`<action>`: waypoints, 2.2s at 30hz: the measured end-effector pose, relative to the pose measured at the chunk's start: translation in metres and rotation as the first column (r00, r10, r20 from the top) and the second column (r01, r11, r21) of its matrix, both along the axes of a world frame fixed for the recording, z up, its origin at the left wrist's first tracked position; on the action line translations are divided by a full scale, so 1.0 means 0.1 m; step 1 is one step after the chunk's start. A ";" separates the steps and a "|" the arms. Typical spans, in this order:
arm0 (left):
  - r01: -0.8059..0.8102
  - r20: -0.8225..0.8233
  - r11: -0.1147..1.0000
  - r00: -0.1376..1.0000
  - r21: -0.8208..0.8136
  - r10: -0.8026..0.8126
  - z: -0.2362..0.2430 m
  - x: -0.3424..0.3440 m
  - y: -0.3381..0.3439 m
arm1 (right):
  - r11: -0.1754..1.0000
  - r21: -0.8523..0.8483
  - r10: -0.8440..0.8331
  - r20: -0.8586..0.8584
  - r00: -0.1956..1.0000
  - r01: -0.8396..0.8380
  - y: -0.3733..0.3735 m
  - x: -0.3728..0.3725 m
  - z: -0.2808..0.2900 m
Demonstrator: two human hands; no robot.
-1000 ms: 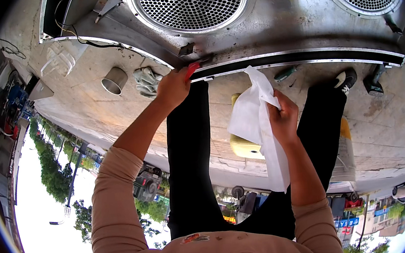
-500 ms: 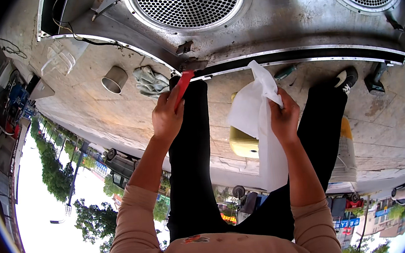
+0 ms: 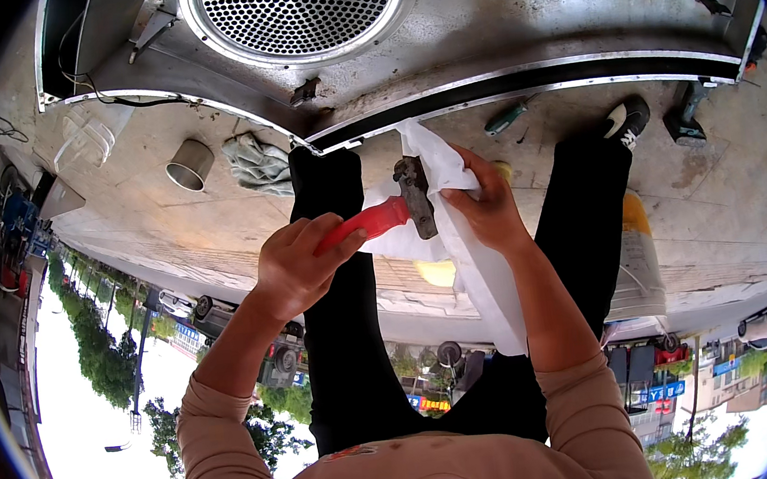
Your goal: The person uses a cordless drill to remove screws from a metal range hood placed on the ground. After removing the screws, the person walks into a cluttered workshop to retrieve a scraper and a white cloth. They then return to the range hood and use the scraper to clean the surface while holding the cloth.
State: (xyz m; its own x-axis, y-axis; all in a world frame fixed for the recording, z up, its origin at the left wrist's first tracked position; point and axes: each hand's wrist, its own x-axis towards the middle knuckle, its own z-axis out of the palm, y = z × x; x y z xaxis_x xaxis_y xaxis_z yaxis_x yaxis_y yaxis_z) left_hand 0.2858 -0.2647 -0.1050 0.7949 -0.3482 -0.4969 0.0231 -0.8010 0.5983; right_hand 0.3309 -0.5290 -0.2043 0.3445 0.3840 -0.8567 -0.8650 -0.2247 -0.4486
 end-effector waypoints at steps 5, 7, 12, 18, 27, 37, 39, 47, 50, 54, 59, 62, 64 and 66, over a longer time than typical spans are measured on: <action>0.014 0.014 1.000 1.000 -0.025 -0.014 0.03 0.08 -0.14 | 0.998 -0.047 -0.050 0.029 0.998 0.051 0.06 -0.08 0.01; 0.034 0.021 0.999 0.999 -0.020 -0.033 0.05 0.08 -0.21 | 0.999 -0.045 -0.003 0.074 0.997 0.007 0.12 -0.04 0.05; 0.053 0.057 0.998 0.997 -0.021 -0.052 0.13 0.07 -0.38 | 0.996 -0.056 -0.071 -0.028 0.997 0.069 0.00 -0.20 -0.05; 0.115 0.050 0.993 0.992 -0.007 -0.114 0.22 0.14 -0.38 | 0.991 -0.116 -0.063 0.068 0.996 0.070 -0.04 -0.28 -0.08; 0.127 0.010 0.992 0.992 0.012 -0.127 0.39 0.14 -0.15 | 0.952 -0.302 -0.023 0.104 0.994 0.054 -0.21 -0.02 -0.21; 0.157 -0.038 0.985 0.986 -0.078 -0.160 0.30 0.11 -0.05 | 0.975 0.026 0.214 0.167 0.962 -0.222 0.07 -0.11 -0.01; 0.181 -0.040 0.979 0.982 -0.092 -0.185 0.28 0.10 -0.09 | 0.945 -0.010 0.326 0.110 0.939 -0.327 0.16 -0.05 0.15; 0.111 -0.077 0.985 0.990 -0.136 -0.122 0.31 0.00 -0.08 | 0.950 -0.065 0.306 0.007 0.952 -0.305 0.20 -0.18 0.09; 0.087 -0.071 0.989 0.993 -0.123 -0.096 0.34 -0.06 -0.09 | 0.949 -0.149 0.294 0.113 0.949 -0.276 0.19 -0.20 0.06; -0.071 -0.145 0.993 0.988 -0.096 0.057 0.43 -0.13 0.05 | 0.936 -0.312 0.225 0.167 0.960 -0.166 0.02 -0.12 -0.15; -0.379 -0.311 0.910 0.855 0.168 0.414 0.16 -0.21 0.70 | 0.902 -0.382 0.308 0.236 0.922 -0.204 0.12 -0.21 -0.03; -0.407 -0.284 0.884 0.841 0.230 0.461 -0.24 -0.34 0.87 | 0.909 -0.367 0.281 0.182 0.942 -0.200 0.13 -0.17 -0.09; -0.344 -0.235 0.899 0.882 0.272 0.409 -0.48 -0.40 0.87 | 0.916 -0.350 0.270 0.176 0.947 -0.196 0.11 -0.21 -0.11; -0.338 -0.225 0.896 0.886 0.286 0.406 -0.59 -0.46 0.88 | 0.905 -0.365 0.288 0.147 0.946 -0.219 0.13 -0.20 -0.07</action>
State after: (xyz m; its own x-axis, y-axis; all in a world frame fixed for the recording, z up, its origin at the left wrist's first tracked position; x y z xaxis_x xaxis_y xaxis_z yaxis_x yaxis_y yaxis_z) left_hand 0.2398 -0.1769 -0.1642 0.6637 0.0988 -0.7414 0.4817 -0.8148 0.3227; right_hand 0.3114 -0.5164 -0.2117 0.4456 0.1785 -0.8773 -0.6626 -0.5932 -0.4572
